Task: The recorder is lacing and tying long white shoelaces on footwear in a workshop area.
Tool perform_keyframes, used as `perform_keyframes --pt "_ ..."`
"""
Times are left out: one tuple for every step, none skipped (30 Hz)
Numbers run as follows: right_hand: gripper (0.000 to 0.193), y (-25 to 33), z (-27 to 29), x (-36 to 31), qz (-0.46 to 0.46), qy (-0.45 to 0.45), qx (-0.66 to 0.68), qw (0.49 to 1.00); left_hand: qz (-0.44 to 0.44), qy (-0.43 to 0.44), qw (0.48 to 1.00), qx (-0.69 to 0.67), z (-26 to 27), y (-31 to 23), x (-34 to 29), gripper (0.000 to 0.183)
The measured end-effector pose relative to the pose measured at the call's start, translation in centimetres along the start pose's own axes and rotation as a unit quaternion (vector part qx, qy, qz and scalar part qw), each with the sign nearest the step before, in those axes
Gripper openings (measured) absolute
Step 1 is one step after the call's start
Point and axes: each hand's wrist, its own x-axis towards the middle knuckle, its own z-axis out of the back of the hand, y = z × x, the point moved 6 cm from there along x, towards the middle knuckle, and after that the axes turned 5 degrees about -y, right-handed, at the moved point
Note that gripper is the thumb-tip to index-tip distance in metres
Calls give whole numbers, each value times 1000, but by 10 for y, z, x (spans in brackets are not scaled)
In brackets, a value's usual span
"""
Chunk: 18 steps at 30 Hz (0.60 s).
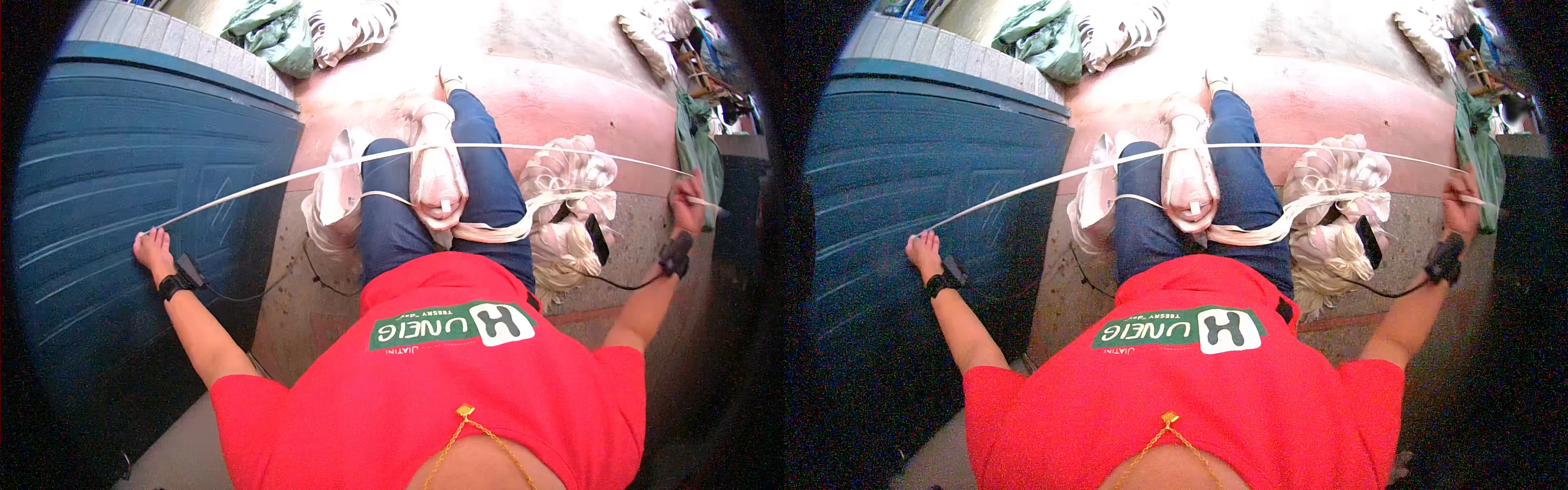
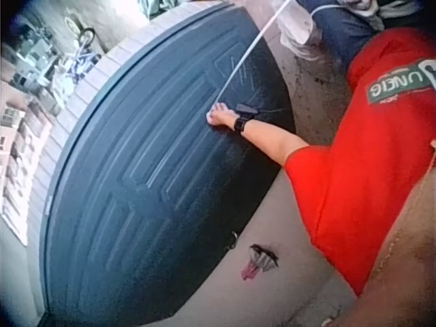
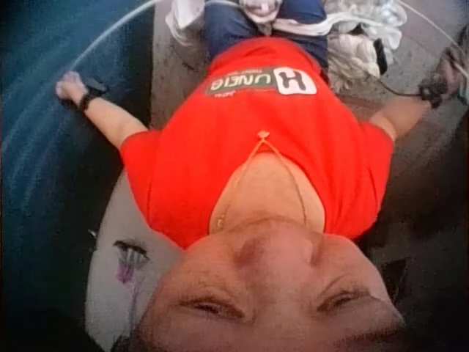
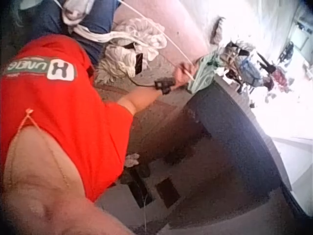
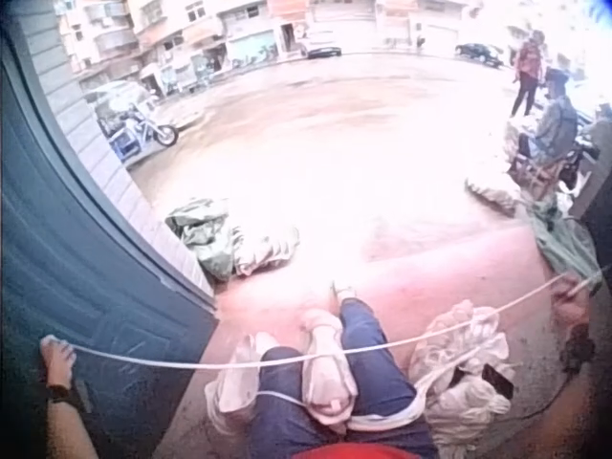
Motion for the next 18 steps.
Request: perform_keyframes --pt "20 24 -11 1 -20 97 -29 995 2 -3 1000 0 -2 -9 -3 22" --pt "20 45 -24 -2 -40 192 -57 979 41 64 991 -109 -13 -14 -6 21" --pt "20 71 -29 -6 -42 192 -59 979 80 129 964 -218 -26 -16 -7 20" --pt "22 103 -27 -4 30 121 4 992 77 121 965 -220 -18 -18 15 20" --pt "23 121 -22 7 95 47 72 992 127 339 881 -304 -25 -32 37 17" --pt "23 -24 -84 -3 56 48 90 993 158 522 759 -354 1 -58 32 15" --pt "23 -17 -111 -21 218 -24 -153 964 -3 493 854 -166 -24 -50 35 14" --pt "24 -14 -140 -19 360 -104 -380 846 -167 432 886 36 -59 -48 19 13" --pt "25 -67 -176 -34 371 -96 -649 657 -49 434 899 -32 -112 -30 -37 12" --pt "27 -106 -184 -31 334 -75 -845 411 60 419 901 -92 -150 -20 -110 10" --pt "28 -90 -114 3 248 -64 -581 772 31 403 914 14 -177 -5 -149 9" --pt "26 -134 -97 26 193 -10 -708 679 69 455 887 34 -190 13 -188 10" --pt "19 -191 -96 32 106 -2 -718 688 111 496 858 73 -201 36 -225 9" --pt "17 -233 -75 42 61 92 -686 719 40 530 834 150 -214 49 -270 21" --pt "15 -282 -71 39 136 199 -665 707 9 571 789 226 -226 59 -314 34" --pt "12 -324 -90 24 260 280 -736 558 33 633 749 193 -229 79 -339 34" --pt "8 -358 -106 11 175 274 -723 609 50 659 722 204 -230 84 -368 32" --pt "11 -383 -103 8 137 290 -778 541 65 687 691 214 -234 88 -398 30"
